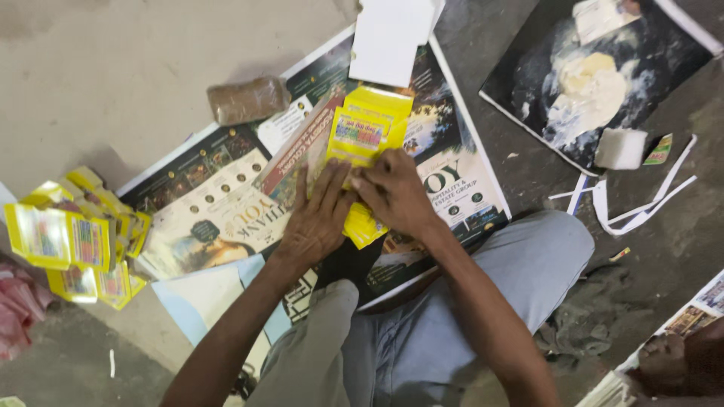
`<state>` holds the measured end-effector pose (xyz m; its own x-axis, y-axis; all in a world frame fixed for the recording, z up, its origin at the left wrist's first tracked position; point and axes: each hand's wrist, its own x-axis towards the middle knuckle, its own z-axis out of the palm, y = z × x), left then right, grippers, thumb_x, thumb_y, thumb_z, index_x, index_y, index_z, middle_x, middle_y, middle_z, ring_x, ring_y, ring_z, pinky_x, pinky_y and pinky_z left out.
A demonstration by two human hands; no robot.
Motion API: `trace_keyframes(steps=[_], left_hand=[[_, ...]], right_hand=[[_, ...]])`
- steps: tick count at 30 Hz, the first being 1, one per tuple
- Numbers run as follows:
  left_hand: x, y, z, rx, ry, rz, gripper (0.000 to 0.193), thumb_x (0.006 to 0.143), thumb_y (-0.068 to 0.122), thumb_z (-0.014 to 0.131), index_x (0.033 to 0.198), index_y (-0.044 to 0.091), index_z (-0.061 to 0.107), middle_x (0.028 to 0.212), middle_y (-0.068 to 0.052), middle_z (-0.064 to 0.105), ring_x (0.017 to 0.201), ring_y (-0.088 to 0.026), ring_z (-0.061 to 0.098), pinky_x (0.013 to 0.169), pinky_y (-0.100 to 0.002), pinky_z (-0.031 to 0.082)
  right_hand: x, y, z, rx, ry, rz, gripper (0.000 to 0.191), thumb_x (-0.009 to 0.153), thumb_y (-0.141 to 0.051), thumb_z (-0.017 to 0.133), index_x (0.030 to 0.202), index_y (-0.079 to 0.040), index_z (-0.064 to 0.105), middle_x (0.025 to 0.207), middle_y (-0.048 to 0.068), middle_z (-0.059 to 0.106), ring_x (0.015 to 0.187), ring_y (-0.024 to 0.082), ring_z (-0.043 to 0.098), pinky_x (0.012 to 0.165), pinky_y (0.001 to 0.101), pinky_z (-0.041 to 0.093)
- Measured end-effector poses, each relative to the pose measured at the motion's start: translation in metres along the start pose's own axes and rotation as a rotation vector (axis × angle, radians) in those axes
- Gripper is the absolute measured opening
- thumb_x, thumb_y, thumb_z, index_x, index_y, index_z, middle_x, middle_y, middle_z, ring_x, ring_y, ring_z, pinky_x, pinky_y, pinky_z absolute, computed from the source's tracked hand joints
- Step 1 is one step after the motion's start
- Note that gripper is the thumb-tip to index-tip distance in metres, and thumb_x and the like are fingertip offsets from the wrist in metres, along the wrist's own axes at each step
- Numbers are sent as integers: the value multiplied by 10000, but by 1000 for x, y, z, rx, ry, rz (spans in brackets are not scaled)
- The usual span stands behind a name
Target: The person sits on the floor and applies a white paste to a yellow paper sheet using a small sponge. They press the sheet onto a larger printed sheet, smooth it, and then fold the yellow sheet over the printed sheet. The person repeats this process with multiple yellow sheets, stacking them as they finish.
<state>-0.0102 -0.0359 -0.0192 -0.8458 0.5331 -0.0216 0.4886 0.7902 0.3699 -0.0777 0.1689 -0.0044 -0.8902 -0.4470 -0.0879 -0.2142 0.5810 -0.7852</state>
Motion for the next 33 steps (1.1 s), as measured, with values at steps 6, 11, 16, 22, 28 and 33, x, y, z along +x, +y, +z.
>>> trace_keyframes(steps=[6,11,16,22,28,33], left_hand=[[-2,2,-3,12,72,-10,470,855,201,683,1293,36,634,1483,-178,565,1480,-368,401,1216,-739,176],[2,2,-5,-33,10,4,495,837,242,668,1280,23,630,1434,-150,558,1427,-361,425,1161,-797,142],[3,2,-5,121,-5,14,338,907,220,639,1191,40,624,1527,-196,541,1507,-348,397,1174,-774,142],[4,2,-4,97,28,13,376,946,206,646,1289,53,620,1626,-152,521,1571,-327,333,1251,-710,156],[3,0,-4,-33,28,33,510,839,231,639,1313,42,630,1540,-120,462,1492,-385,324,1166,-788,145],[3,2,-4,13,26,13,486,906,198,632,1361,30,612,1506,-158,482,1492,-358,358,1203,-768,140]], right_hand=[[1,5,-1,-202,33,-98,399,894,-286,763,1205,-40,716,1019,152,563,971,342,522,861,481,413],[1,-1,-2,-290,45,25,500,924,-311,775,1307,-1,689,989,154,563,955,335,518,847,481,409],[1,-3,-5,-91,43,-39,392,938,-241,754,1297,-102,679,1053,143,564,1038,305,525,933,429,438],[0,0,-7,-219,5,27,459,921,-239,790,1324,-64,659,1024,157,563,995,326,521,890,451,429],[4,-2,-10,-271,70,42,485,843,-247,807,1260,-15,718,967,186,553,924,360,511,821,479,406],[4,-5,-13,-41,68,47,300,924,-222,752,1197,-101,776,973,136,552,951,318,544,858,446,435]])
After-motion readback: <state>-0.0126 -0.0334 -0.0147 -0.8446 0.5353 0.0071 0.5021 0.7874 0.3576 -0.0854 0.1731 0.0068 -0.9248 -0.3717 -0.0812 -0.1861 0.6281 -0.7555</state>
